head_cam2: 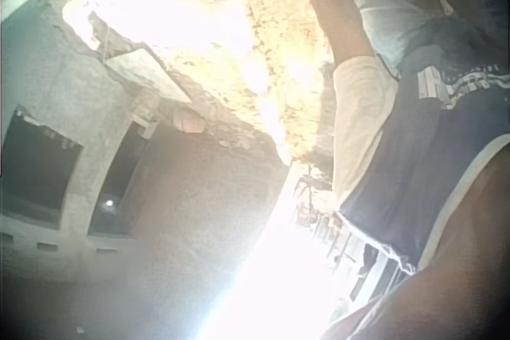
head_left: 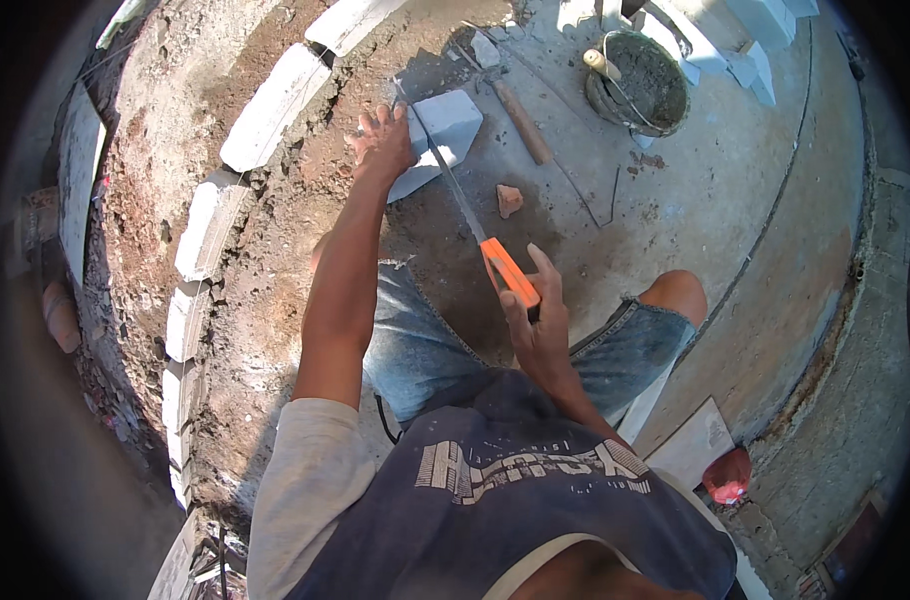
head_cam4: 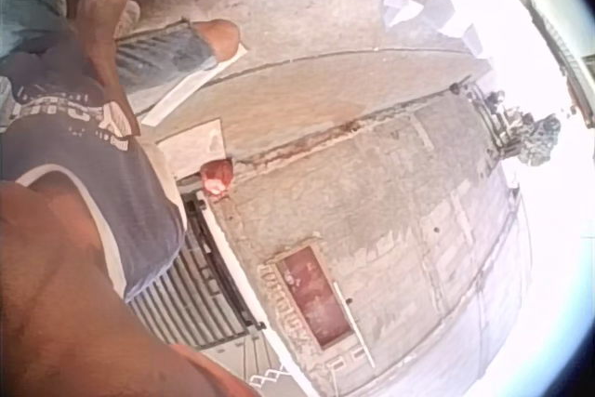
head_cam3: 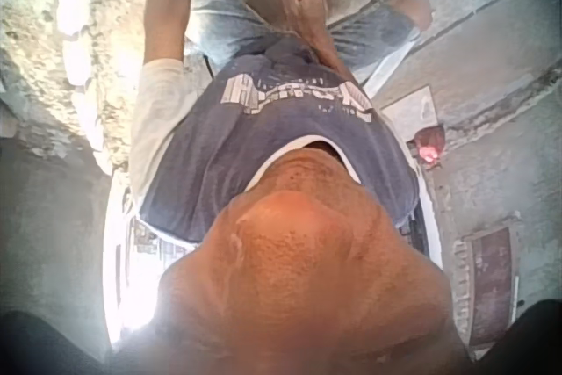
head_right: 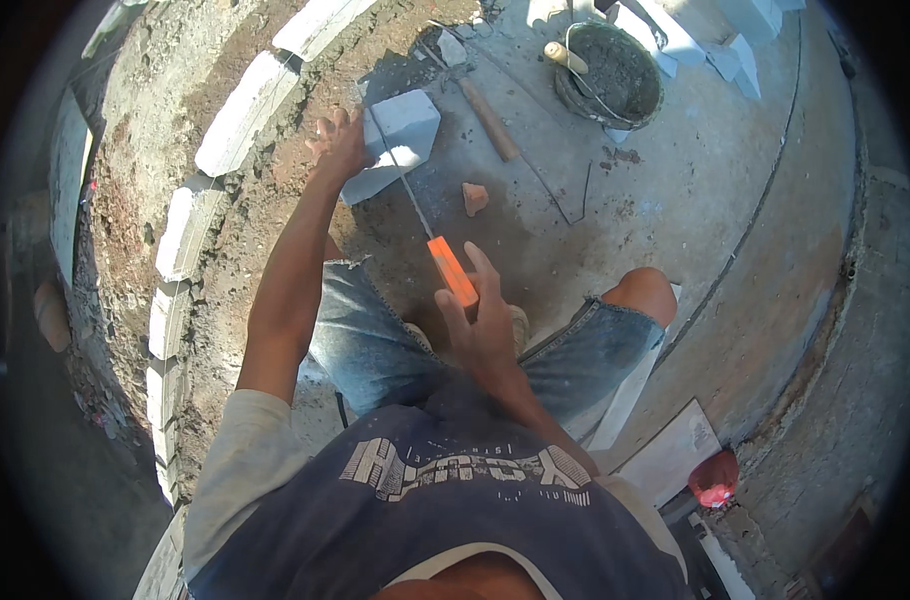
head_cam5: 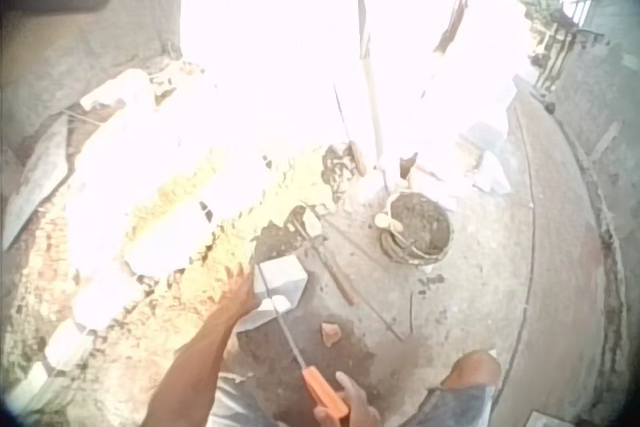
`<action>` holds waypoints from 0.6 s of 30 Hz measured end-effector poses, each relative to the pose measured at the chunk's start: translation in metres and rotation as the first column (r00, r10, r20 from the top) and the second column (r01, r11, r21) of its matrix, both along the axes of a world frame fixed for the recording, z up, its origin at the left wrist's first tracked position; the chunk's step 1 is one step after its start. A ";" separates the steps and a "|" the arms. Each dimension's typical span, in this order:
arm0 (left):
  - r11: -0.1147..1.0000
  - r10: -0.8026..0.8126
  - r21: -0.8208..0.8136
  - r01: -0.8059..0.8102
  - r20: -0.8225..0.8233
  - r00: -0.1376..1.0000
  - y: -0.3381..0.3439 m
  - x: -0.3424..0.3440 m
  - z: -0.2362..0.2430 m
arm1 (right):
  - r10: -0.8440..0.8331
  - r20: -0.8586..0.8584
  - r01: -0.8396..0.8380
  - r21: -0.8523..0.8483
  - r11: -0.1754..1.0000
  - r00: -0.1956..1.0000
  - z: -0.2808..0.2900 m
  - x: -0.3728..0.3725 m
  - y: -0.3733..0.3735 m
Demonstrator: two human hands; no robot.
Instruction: Laying aerated concrete blocks to build a border or wall using mortar and tools.
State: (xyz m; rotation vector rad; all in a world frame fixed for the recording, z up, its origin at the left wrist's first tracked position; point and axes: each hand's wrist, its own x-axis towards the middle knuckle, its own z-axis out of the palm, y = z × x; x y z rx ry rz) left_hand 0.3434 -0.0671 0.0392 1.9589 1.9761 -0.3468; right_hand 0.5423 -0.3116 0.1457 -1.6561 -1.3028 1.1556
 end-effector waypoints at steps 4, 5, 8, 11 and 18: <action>0.996 -0.061 0.064 0.060 0.026 0.998 0.010 0.009 -0.016 | 0.066 0.169 -0.064 -0.017 0.998 0.983 -0.054 -0.012 0.077; 0.991 -0.108 0.074 0.108 -0.001 0.994 0.009 0.006 -0.023 | 0.010 0.159 0.000 -0.065 0.998 0.987 -0.054 -0.015 0.055; 0.987 -0.090 0.136 0.089 0.002 0.996 -0.001 -0.020 -0.025 | -0.045 0.203 0.034 0.062 0.998 0.978 -0.024 0.004 -0.052; 0.992 -0.028 0.128 0.017 0.082 0.996 -0.002 -0.020 -0.012 | -0.067 0.160 0.057 0.068 0.996 0.985 -0.004 0.015 -0.073; 0.993 -0.108 0.054 0.104 0.082 0.991 0.004 0.008 -0.027 | -0.072 0.209 0.052 0.098 0.994 0.975 -0.066 -0.022 0.084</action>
